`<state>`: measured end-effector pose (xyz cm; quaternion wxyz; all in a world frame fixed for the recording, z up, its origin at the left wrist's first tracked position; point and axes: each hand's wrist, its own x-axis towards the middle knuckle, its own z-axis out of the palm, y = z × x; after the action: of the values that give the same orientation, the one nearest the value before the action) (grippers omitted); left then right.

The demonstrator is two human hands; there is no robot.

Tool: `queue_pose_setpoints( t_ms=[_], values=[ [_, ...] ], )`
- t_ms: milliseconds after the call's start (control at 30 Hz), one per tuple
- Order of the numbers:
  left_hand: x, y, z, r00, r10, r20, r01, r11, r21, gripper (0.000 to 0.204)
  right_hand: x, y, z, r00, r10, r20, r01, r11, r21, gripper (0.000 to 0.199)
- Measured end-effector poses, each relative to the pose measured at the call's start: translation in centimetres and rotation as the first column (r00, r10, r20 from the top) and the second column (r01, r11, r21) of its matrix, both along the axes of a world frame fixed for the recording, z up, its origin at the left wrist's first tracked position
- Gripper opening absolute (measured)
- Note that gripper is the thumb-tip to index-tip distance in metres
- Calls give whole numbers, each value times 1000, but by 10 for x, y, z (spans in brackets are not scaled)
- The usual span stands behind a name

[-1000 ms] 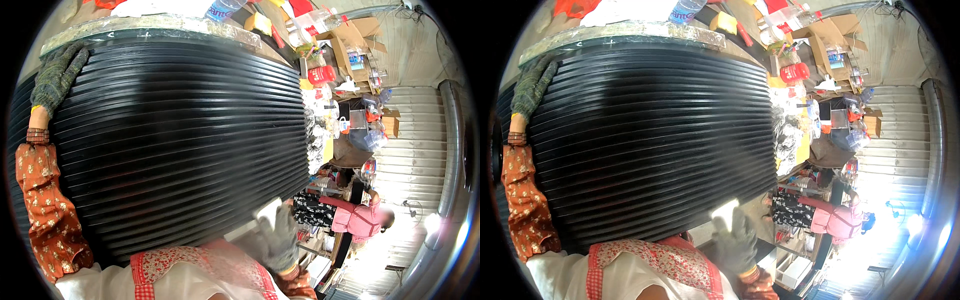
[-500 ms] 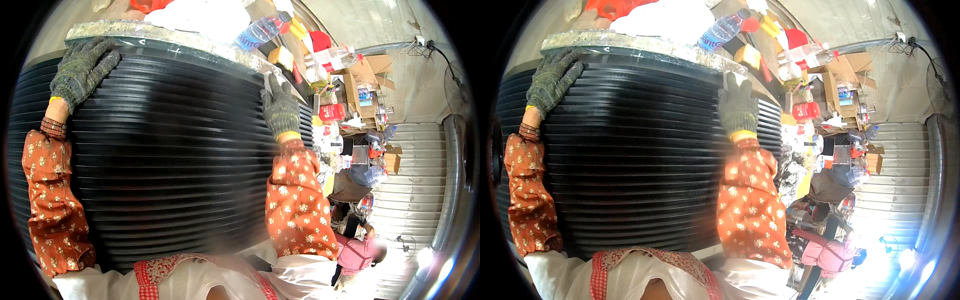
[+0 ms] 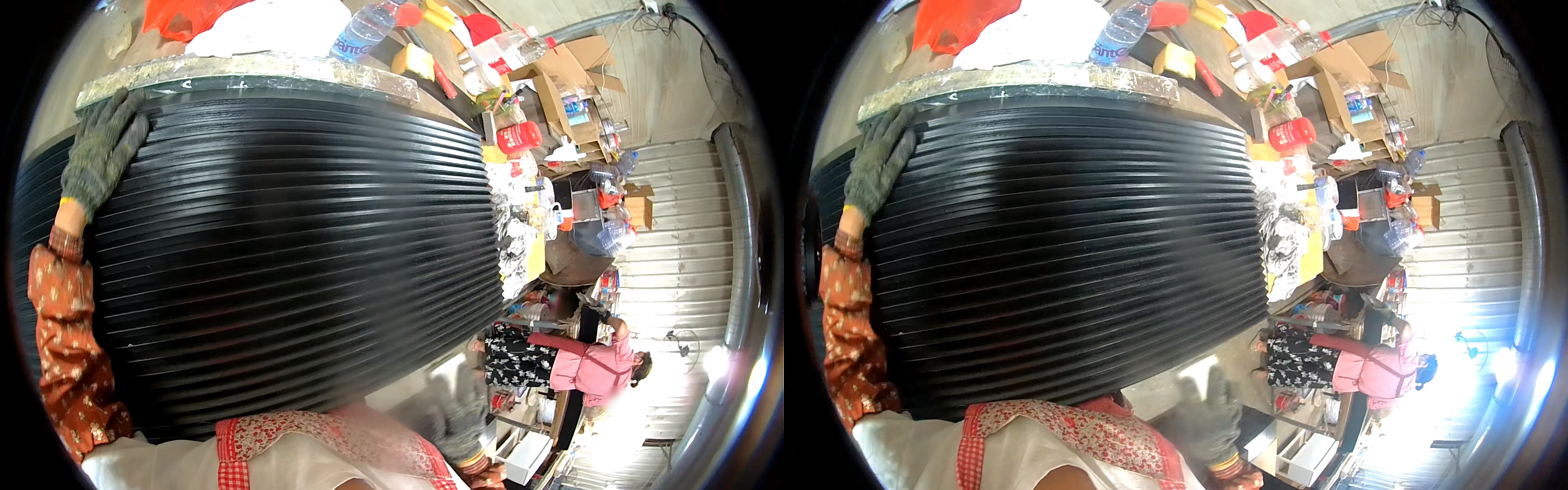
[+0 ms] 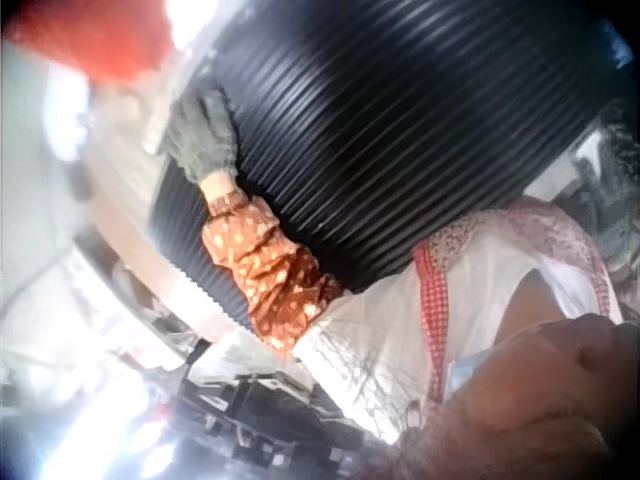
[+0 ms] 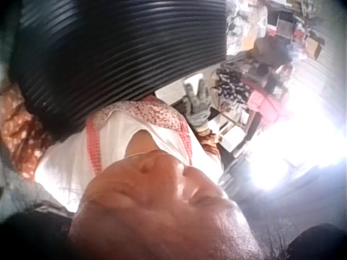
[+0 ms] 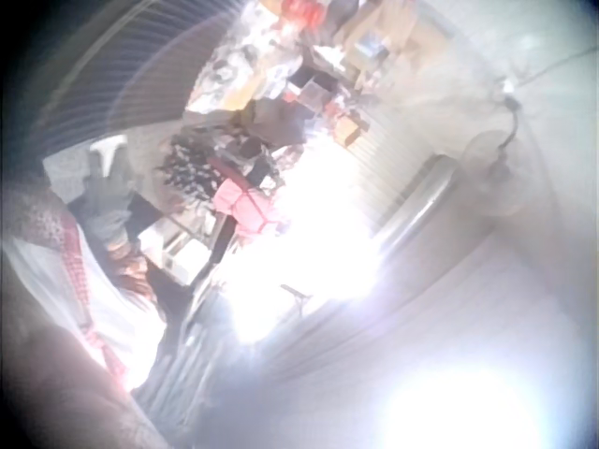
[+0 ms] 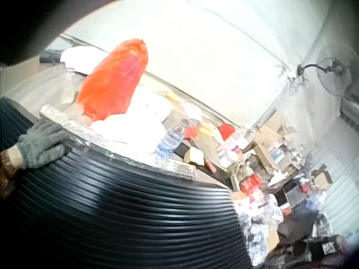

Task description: The person wipes the surface of stacked black corrugated plastic panels using a white cloth. They repeatedly turn the stack over and wipe different sides and edges of the panels while wearing gloves.

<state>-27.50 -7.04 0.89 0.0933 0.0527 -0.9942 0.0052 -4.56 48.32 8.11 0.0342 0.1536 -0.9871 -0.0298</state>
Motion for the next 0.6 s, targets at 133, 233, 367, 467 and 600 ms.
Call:
queue_pose_setpoints(
  t_ms=[133,233,367,467,600],
  values=[
    [57,51,24,905,-423,49,412,899,151,60,-40,17,9,991,-129,-35,127,991,-51,54],
    [153,91,31,757,-654,-3,637,736,230,53,-128,4,11,992,75,-105,-86,992,-95,50],
    [273,115,33,800,-587,127,558,804,203,47,-258,-66,10,930,325,-171,-349,928,-134,50],
    [277,121,12,862,-474,181,434,873,220,40,-321,-119,-6,937,303,-174,-335,919,-208,46],
    [274,125,21,860,-465,211,418,878,234,34,-344,-138,-40,944,281,-171,-296,953,-67,48]
  ],
)
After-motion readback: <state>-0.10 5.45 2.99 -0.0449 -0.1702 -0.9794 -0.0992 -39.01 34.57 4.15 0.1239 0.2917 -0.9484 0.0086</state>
